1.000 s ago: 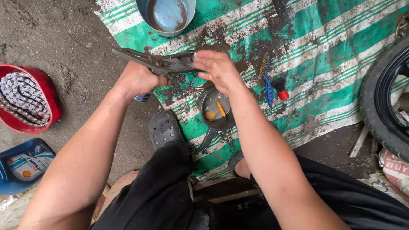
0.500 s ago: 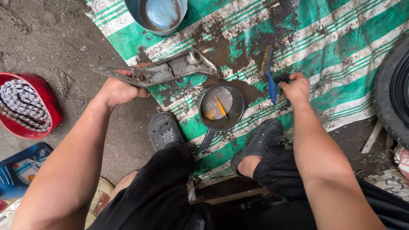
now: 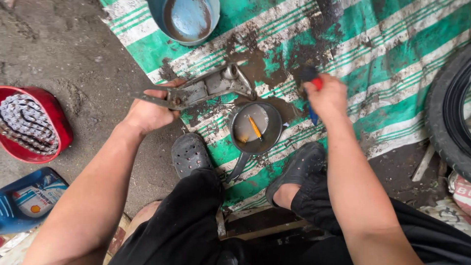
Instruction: The person scrubs a dirty metal motorcycle swingarm with a brush and liquid from a small pot. They dip the brush into the pot repeatedly and scrub various surfaces of the part, including the ends and the central beam, while sitting on a tarp.
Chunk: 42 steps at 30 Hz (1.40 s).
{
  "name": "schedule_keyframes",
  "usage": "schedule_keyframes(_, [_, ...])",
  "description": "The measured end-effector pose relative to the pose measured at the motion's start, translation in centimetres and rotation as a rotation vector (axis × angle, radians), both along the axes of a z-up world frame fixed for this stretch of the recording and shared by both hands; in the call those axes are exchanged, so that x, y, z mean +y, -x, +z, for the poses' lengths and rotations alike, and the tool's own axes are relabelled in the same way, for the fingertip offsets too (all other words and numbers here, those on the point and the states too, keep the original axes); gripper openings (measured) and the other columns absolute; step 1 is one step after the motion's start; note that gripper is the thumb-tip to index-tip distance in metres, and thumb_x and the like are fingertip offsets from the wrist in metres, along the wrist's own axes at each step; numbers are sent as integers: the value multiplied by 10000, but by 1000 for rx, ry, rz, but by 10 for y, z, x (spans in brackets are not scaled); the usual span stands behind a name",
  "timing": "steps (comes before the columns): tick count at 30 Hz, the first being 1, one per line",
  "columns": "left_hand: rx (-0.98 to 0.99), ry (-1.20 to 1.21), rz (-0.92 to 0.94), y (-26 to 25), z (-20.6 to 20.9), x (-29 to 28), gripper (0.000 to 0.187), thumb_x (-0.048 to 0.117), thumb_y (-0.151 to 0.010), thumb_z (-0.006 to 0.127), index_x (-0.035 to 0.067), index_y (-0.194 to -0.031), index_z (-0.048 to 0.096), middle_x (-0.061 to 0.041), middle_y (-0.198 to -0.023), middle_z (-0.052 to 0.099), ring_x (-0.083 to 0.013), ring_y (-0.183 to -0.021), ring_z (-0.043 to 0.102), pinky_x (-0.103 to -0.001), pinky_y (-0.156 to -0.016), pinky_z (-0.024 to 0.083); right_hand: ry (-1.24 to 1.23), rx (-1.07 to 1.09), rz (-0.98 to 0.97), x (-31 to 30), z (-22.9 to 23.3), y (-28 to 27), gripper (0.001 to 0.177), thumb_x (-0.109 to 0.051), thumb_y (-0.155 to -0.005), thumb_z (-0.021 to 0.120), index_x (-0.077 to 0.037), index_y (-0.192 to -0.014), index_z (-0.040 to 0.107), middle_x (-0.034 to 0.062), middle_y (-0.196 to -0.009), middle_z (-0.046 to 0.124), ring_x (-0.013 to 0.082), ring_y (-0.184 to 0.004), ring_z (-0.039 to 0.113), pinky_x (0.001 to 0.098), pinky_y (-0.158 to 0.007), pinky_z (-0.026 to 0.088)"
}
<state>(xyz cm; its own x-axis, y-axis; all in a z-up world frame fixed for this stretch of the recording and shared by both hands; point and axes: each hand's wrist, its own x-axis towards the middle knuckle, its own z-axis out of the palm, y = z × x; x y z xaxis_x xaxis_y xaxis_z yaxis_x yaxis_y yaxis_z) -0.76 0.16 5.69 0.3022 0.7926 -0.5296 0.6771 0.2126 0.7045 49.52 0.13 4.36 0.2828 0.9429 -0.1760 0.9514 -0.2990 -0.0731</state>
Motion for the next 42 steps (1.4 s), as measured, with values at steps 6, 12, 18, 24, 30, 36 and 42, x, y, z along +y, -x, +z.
schedule_keyframes(6, [50, -14, -1, 3, -24, 0, 733, 88, -849, 820, 119, -1568, 682, -271, -1293, 793, -437, -942, 805, -534, -934, 627, 435, 292, 138, 48, 6, 143, 436, -390, -991, 785, -176, -1364, 713, 200, -1218, 804, 450, -1254, 736, 574, -1063, 600])
schedule_keyframes(12, [187, 84, -41, -7, -14, -7, 745, 296, -842, 800, 178, -1566, 668, -112, -1485, 740, -450, -1279, 731, -589, -1099, 595, 527, 159, 425, 80, -60, 187, 349, -314, -971, 701, -80, -1224, 756, 242, -1134, 827, 477, -1169, 774, 605, -1008, 619])
schedule_keyframes(18, [247, 132, -26, -13, -13, 2, 797, 337, -830, 798, 352, -1607, 620, -137, -1279, 812, -434, -1190, 776, -603, -1029, 641, 563, 150, 328, 80, -70, 231, 385, -287, -873, 748, 11, -1103, 829, 291, -1036, 821, 500, -1073, 802, 630, -916, 657])
schedule_keyframes(24, [145, 171, 20, -20, -4, -4, 759, 65, -856, 708, 172, -1603, 619, -217, -1091, 827, -455, -1030, 825, -535, -931, 672, 292, 1335, -965, 68, -98, 216, 410, -201, -979, 761, -10, -1286, 568, 178, -774, 595, 79, -476, 493, 204, -481, 485])
schedule_keyframes(30, [102, 40, 14, -16, -15, -17, 759, 191, -815, 717, 208, -1571, 652, -245, -1185, 819, -499, -1103, 787, -606, -884, 639, 36, 1345, -1049, 38, -60, 241, 204, -226, -1093, 616, -67, -1177, 520, 93, -720, 477, 113, -524, 586, 154, -448, 453])
schedule_keyframes(36, [109, 64, -22, -9, -22, 6, 802, 208, -815, 752, 207, -1608, 625, -245, -1190, 819, -478, -1178, 771, -573, -1006, 624, 200, 909, 152, 39, -69, 214, 286, -222, -917, 923, -165, -1140, 753, 100, -872, 813, 223, -746, 762, 337, -620, 576])
schedule_keyframes(42, [137, 104, -21, -1, -38, -7, 776, 250, -822, 756, 172, -1585, 638, -275, -1218, 813, -491, -1207, 758, -597, -1064, 599, 83, 776, 328, 28, -65, 213, 301, -285, -958, 885, -227, -1219, 747, 113, -1063, 815, 353, -1032, 777, 487, -883, 589])
